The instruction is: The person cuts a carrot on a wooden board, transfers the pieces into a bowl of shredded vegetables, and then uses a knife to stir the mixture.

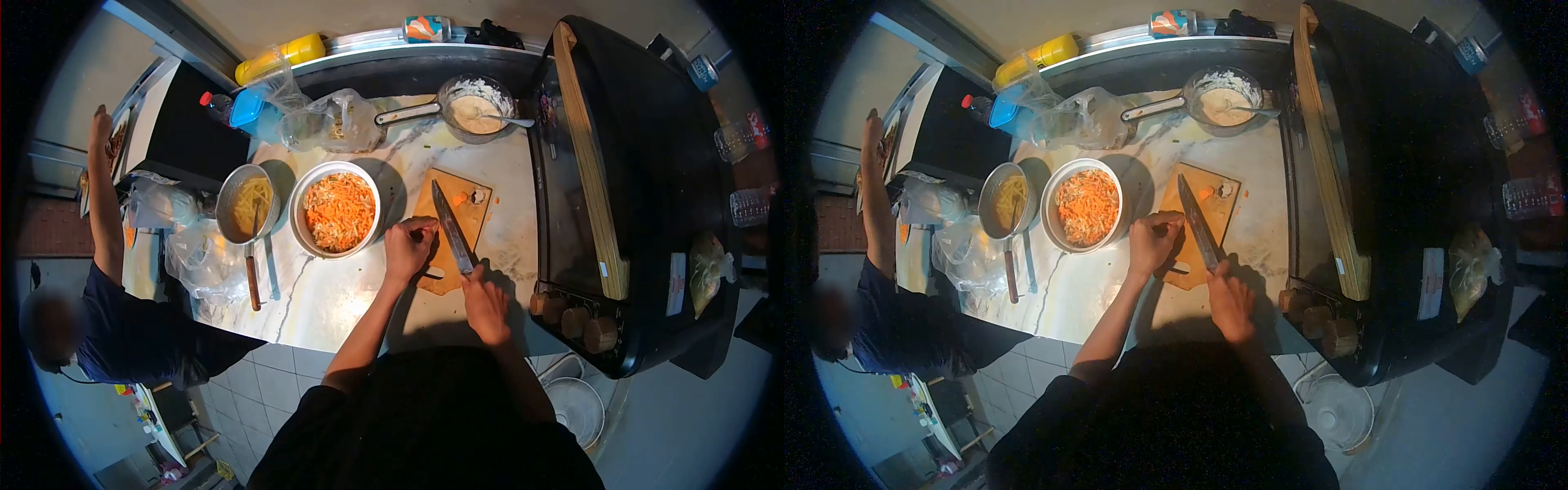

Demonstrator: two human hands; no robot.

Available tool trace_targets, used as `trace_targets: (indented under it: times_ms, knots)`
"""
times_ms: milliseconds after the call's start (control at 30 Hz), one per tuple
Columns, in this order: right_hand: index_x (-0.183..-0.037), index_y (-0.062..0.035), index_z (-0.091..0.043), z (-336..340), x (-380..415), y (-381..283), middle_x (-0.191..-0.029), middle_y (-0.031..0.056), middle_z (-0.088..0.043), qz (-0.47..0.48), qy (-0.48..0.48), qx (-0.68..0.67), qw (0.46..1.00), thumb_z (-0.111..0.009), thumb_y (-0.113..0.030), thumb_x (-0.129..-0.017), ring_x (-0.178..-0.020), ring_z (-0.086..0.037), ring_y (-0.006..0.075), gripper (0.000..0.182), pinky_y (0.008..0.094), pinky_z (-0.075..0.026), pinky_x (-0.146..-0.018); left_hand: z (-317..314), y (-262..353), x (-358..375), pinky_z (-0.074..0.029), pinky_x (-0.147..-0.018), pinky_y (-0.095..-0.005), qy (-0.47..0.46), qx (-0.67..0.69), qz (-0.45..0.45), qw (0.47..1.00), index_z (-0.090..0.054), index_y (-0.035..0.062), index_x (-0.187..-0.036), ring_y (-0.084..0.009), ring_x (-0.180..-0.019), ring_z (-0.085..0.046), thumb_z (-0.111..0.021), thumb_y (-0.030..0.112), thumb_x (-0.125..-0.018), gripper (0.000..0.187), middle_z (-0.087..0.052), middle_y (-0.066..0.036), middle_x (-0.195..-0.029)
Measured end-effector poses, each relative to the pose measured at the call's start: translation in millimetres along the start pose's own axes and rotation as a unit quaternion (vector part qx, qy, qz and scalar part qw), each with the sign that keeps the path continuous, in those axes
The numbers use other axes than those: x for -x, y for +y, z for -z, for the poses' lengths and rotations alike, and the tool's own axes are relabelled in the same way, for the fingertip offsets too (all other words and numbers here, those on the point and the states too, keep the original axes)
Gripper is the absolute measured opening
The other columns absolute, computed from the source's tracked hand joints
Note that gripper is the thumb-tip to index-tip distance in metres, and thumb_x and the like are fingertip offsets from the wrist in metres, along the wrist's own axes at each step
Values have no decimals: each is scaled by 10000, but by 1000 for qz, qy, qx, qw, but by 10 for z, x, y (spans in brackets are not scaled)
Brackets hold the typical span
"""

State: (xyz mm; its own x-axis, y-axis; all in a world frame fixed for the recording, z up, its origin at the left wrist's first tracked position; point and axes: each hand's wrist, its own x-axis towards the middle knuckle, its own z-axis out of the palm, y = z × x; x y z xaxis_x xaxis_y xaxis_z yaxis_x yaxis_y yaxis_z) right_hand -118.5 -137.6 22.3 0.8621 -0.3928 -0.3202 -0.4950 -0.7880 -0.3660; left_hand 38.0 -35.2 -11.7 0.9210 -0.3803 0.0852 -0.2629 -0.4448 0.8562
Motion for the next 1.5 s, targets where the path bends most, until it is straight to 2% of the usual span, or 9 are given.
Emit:
trace_targets:
  times_ms: [100, 367, 500, 567, 667, 767, 1167, 1400, 1500]
  knots:
    - [-1190, 30, -453, 34, -32, -39, -870, 269, -636, -41, -9, -31, 999, -413, -327, -985, -853, -608, 453, 414, 541, -457, -746, -11, -6, 13, -510, -629, -299, 7, 11, -2, 1000, -719, 21, -882, -223, -657, -679, -698, 76, -777, 120, -687, -136, -757]
    - [-977, 5, -578, 118, -70, -123, -864, 257, -638, -7, -16, -87, 996, -409, -311, -984, -817, -605, 463, 358, 534, -466, -746, 6, 69, 6, -513, -642, -296, 3, 0, 18, 1000, -707, 21, -868, -219, -679, -690, -678, 37, -758, 115, -686, -116, -747]
    - [-1023, -27, -546, 111, -71, -143, -835, 241, -615, -16, -26, -103, 994, -438, -339, -972, -823, -586, 463, 334, 550, -435, -748, -4, 41, 1, -514, -651, -297, 6, -28, 6, 1000, -702, 18, -872, -225, -698, -695, -678, 42, -767, 110, -688, -115, -747]
    - [-1013, -27, -554, 128, -59, -177, -825, 236, -620, -6, -3, -77, 997, -446, -337, -968, -807, -598, 453, 332, 535, -449, -733, 42, 92, -6, -528, -743, -328, -31, -16, 39, 999, -716, 17, -926, -264, -815, -701, -689, 72, -789, 150, -707, -147, -863]
    - [-1001, -24, -564, 173, -60, -227, -834, 228, -630, -13, -18, -69, 997, -448, -335, -968, -808, -611, 438, 334, 528, -454, -734, 55, 105, -13, -528, -754, -329, -31, -15, 31, 999, -718, 19, -932, -271, -828, -699, -685, 65, -789, 154, -706, -152, -878]
    - [-983, -21, -572, 40, -51, -236, -830, 218, -640, -3, 31, -30, 999, -450, -320, -968, -802, -622, 419, 323, 524, -461, -725, 12, 40, -7, -519, -664, -298, -2, -12, -8, 1000, -706, 2, -884, -229, -709, -698, -686, 70, -793, 116, -696, -132, -773]
    - [-878, -9, -545, -76, -23, -295, -686, 163, -660, 29, 77, 40, 996, -461, -229, -974, -675, -679, 329, 255, 429, -531, -593, 37, 43, -18, -528, -670, -302, -14, 16, -6, 1000, -712, 4, -885, -232, -725, -705, -682, 48, -765, 131, -701, -143, -790]
    - [-1020, 28, -528, -446, -49, -221, -703, 143, -643, 40, 114, 55, 991, -472, -270, -968, -624, -636, 327, 307, 473, -465, -564, 50, 69, -9, -525, -668, -304, -15, 11, 9, 1000, -710, 7, -876, -252, -736, -705, -655, 36, -759, 132, -697, -146, -798]
    - [-891, -7, -521, -255, -55, -229, -661, 158, -661, 65, 141, 95, 983, -485, -235, -962, -622, -682, 291, 242, 377, -538, -527, 51, 91, -3, -526, -743, -321, -45, -1, 52, 998, -724, 34, -910, -257, -832, -698, -680, 69, -790, 133, -705, -144, -893]
